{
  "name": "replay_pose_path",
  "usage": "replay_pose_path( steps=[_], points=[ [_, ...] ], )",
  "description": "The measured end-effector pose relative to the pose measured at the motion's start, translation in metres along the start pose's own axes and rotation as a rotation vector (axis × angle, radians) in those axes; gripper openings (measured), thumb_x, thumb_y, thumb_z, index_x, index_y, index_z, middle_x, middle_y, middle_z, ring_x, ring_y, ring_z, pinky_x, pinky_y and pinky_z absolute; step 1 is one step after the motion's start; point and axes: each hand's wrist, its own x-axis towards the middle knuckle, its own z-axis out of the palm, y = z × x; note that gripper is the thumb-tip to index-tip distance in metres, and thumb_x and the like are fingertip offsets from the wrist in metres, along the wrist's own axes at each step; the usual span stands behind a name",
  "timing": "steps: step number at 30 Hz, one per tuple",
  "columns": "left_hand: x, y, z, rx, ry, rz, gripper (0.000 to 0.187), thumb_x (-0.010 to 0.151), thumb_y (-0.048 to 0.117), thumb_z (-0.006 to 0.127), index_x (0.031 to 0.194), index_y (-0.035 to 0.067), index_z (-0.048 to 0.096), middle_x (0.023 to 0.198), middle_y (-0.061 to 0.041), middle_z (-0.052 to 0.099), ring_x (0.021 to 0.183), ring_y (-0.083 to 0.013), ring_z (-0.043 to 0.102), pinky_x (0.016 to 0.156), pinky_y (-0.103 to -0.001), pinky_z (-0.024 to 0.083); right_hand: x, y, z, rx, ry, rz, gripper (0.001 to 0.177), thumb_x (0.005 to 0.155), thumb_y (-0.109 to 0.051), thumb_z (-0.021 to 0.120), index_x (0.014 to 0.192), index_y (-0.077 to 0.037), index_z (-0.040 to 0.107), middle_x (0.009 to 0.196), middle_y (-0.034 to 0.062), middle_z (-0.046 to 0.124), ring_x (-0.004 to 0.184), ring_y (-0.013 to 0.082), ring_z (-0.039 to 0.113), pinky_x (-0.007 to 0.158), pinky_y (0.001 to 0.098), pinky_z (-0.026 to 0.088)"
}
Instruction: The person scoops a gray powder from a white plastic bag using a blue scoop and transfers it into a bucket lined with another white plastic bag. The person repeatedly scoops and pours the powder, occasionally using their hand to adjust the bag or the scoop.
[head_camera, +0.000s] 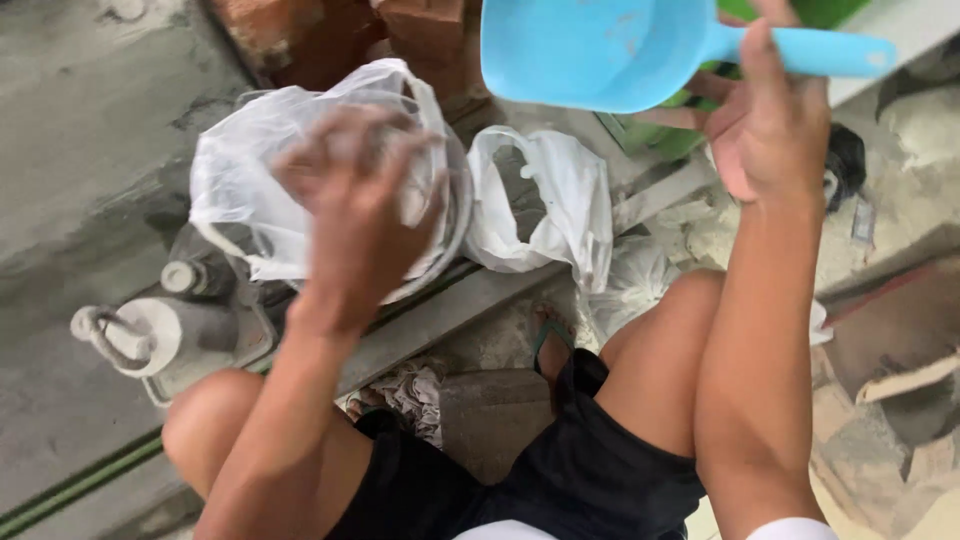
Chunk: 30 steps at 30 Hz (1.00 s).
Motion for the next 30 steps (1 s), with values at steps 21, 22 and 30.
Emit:
replay_pose_path(
  steps=[21,22,30],
  points=[
    [-0.071,-0.084,-0.091,-0.444,-0.172,-0.868,0.025,0.108,0.025,0.049,0.092,0.014,0.066,0.069,0.003,0.057,0.061,-0.01,0.05,0.059,-0.027,0.042,0.029,-0.01,0.211,-0.6,-0.536,-0.348,0.037,0.113,-0.022,0.06,0.148,-0.01,0.057,0.152,0.0242,0.051,0.137,0.0406,0.058,0.102,0.0495,0.051],
    [-0.072,-0.083,-0.09,-0.448,-0.171,-0.871,0.025,0.108,0.025,0.049,0.092,0.014,0.066,0.069,0.003,0.057,0.061,-0.01,0.05,0.059,-0.027,0.042,0.028,-0.007,0.215,-0.603,-0.54,-0.346,0.037,0.113,-0.022,0.06,0.148,-0.01,0.057,0.152,0.0242,0.051,0.137,0.0406,0.058,0.102,0.0495,0.051],
    [-0.073,-0.079,-0.093,-0.542,-0.142,-0.765,0.028,0.11,0.032,0.043,0.092,0.016,0.058,0.076,0.002,0.049,0.07,-0.0123,0.04,0.067,-0.028,0.035,0.025,0.01,0.237,-0.506,-0.586,-0.327,0.031,0.111,-0.025,0.059,0.137,-0.009,0.063,0.15,0.0227,0.052,0.138,0.041,0.056,0.109,0.0535,0.052]
  ],
)
